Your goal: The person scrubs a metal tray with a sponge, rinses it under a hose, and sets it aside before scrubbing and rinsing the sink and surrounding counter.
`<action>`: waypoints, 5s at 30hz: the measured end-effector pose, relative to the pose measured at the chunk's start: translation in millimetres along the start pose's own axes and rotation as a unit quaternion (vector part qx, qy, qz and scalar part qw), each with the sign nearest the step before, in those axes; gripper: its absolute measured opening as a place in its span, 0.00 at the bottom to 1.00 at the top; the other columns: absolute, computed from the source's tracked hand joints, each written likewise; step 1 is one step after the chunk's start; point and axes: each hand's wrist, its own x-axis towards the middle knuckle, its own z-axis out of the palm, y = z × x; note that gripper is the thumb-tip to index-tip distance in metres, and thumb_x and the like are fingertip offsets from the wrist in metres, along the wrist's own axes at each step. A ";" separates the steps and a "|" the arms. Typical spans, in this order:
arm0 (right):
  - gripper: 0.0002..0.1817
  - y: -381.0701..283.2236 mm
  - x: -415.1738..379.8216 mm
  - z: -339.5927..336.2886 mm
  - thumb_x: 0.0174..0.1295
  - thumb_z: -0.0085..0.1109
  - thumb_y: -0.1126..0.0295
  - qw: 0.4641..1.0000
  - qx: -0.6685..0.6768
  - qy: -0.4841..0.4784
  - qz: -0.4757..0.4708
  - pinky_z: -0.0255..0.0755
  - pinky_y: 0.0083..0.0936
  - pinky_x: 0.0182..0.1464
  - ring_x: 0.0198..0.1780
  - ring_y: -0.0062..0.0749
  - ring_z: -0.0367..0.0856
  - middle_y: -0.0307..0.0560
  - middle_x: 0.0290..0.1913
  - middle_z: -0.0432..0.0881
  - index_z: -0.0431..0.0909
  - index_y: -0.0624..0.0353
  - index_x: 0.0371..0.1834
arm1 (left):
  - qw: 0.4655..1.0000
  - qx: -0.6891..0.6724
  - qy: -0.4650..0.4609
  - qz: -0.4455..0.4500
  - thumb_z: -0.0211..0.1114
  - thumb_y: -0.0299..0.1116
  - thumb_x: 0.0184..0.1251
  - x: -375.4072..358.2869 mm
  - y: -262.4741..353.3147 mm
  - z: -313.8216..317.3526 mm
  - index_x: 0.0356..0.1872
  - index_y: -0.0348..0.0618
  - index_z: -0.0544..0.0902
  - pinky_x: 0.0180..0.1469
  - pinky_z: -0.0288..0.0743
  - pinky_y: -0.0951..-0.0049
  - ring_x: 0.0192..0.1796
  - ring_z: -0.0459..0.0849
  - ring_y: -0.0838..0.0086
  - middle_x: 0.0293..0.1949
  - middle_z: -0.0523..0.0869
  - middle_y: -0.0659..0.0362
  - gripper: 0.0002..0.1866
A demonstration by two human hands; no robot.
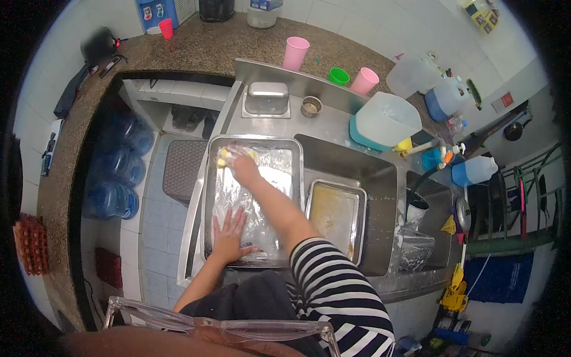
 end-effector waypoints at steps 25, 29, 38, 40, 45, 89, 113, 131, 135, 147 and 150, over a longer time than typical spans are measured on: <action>0.05 34.7 -47.3 -55.5 0.48 0.52 0.72 0.921 -0.224 -0.029 0.318 0.72 0.38 0.35 0.34 0.45 0.78 0.51 0.35 0.75 0.74 0.59 0.29 | 0.998 -0.015 0.034 -0.059 0.62 0.68 0.37 4.5 7.2 -1.7 0.66 0.43 0.56 0.63 0.29 0.36 0.72 0.35 0.59 0.70 0.45 0.58 0.55; 0.04 26.3 -34.2 -27.5 0.50 0.50 0.74 0.918 -0.139 0.027 0.371 0.72 0.40 0.34 0.31 0.48 0.78 0.54 0.31 0.75 0.71 0.60 0.29 | 0.999 -0.004 0.022 -0.048 0.62 0.68 0.37 4.4 7.9 -5.2 0.66 0.46 0.56 0.63 0.28 0.36 0.72 0.35 0.58 0.70 0.44 0.58 0.55; 0.08 -6.4 29.4 16.5 0.50 0.51 0.71 0.994 -0.039 -0.038 0.092 0.65 0.37 0.49 0.48 0.42 0.69 0.49 0.43 0.72 0.74 0.59 0.32 | 0.999 0.011 0.004 -0.039 0.61 0.68 0.38 4.1 10.2 -4.8 0.66 0.53 0.59 0.62 0.25 0.36 0.72 0.34 0.56 0.71 0.43 0.58 0.51; 0.09 6.8 27.1 0.9 0.49 0.54 0.70 0.998 0.004 -0.054 0.042 0.63 0.37 0.52 0.50 0.42 0.67 0.48 0.45 0.71 0.75 0.59 0.34 | 0.999 0.004 0.018 -0.041 0.61 0.68 0.38 4.2 10.6 -3.0 0.66 0.54 0.59 0.63 0.26 0.36 0.71 0.34 0.56 0.71 0.43 0.58 0.51; 0.14 47.7 19.0 -33.9 0.49 0.54 0.67 0.968 -0.049 -0.171 -0.179 0.64 0.34 0.51 0.49 0.37 0.68 0.43 0.48 0.69 0.77 0.59 0.39 | 0.998 0.006 0.005 -0.066 0.62 0.67 0.38 6.9 13.5 -4.2 0.66 0.58 0.58 0.64 0.26 0.37 0.72 0.32 0.58 0.71 0.42 0.60 0.50; 0.09 120.0 -7.3 -122.1 0.47 0.55 0.70 0.942 -0.249 -0.184 0.132 0.70 0.36 0.43 0.43 0.44 0.75 0.51 0.36 0.77 0.78 0.62 0.32 | 0.996 -0.005 0.026 -0.084 0.63 0.67 0.38 4.6 17.0 -5.0 0.66 0.56 0.58 0.64 0.25 0.39 0.71 0.31 0.57 0.71 0.41 0.58 0.51; 0.11 109.6 -5.6 -114.3 0.52 0.50 0.74 0.916 -0.283 -0.239 0.155 0.71 0.32 0.48 0.51 0.43 0.72 0.53 0.46 0.76 0.76 0.64 0.37 | 0.996 -0.004 0.053 -0.066 0.61 0.68 0.38 4.8 12.7 0.7 0.65 0.56 0.61 0.63 0.27 0.37 0.71 0.33 0.56 0.71 0.43 0.56 0.50; 0.30 51.0 -60.0 -101.1 0.56 0.46 0.68 0.892 -0.402 -0.134 0.155 0.50 0.46 0.64 0.66 0.54 0.53 0.62 0.61 0.61 0.57 0.66 0.63 | 0.996 -0.013 0.052 -0.075 0.61 0.69 0.38 6.7 13.2 0.3 0.66 0.56 0.59 0.64 0.25 0.39 0.72 0.32 0.57 0.71 0.42 0.57 0.51; 0.30 37.6 -63.1 -94.0 0.56 0.41 0.67 0.889 -0.408 -0.141 0.153 0.43 0.44 0.67 0.67 0.54 0.52 0.64 0.61 0.61 0.57 0.72 0.62 | 0.996 -0.011 0.050 -0.073 0.61 0.69 0.37 6.9 15.6 -1.3 0.66 0.56 0.58 0.64 0.25 0.39 0.71 0.32 0.57 0.71 0.41 0.57 0.51; 0.25 3.2 -63.8 -59.1 0.55 0.44 0.72 0.903 -0.320 -0.184 0.219 0.65 0.34 0.53 0.51 0.46 0.71 0.59 0.47 0.75 0.64 0.71 0.57 | 0.996 -0.003 0.046 -0.072 0.58 0.71 0.40 4.9 16.2 1.5 0.66 0.54 0.57 0.64 0.19 0.42 0.71 0.31 0.56 0.71 0.40 0.55 0.52; 0.24 -37.3 -85.3 -51.7 0.51 0.48 0.72 0.898 -0.346 -0.195 0.188 0.70 0.32 0.42 0.38 0.40 0.75 0.55 0.37 0.77 0.68 0.70 0.53 | 0.996 -0.007 0.051 -0.073 0.59 0.70 0.39 4.6 16.6 1.5 0.66 0.54 0.57 0.64 0.20 0.42 0.71 0.31 0.56 0.71 0.40 0.54 0.52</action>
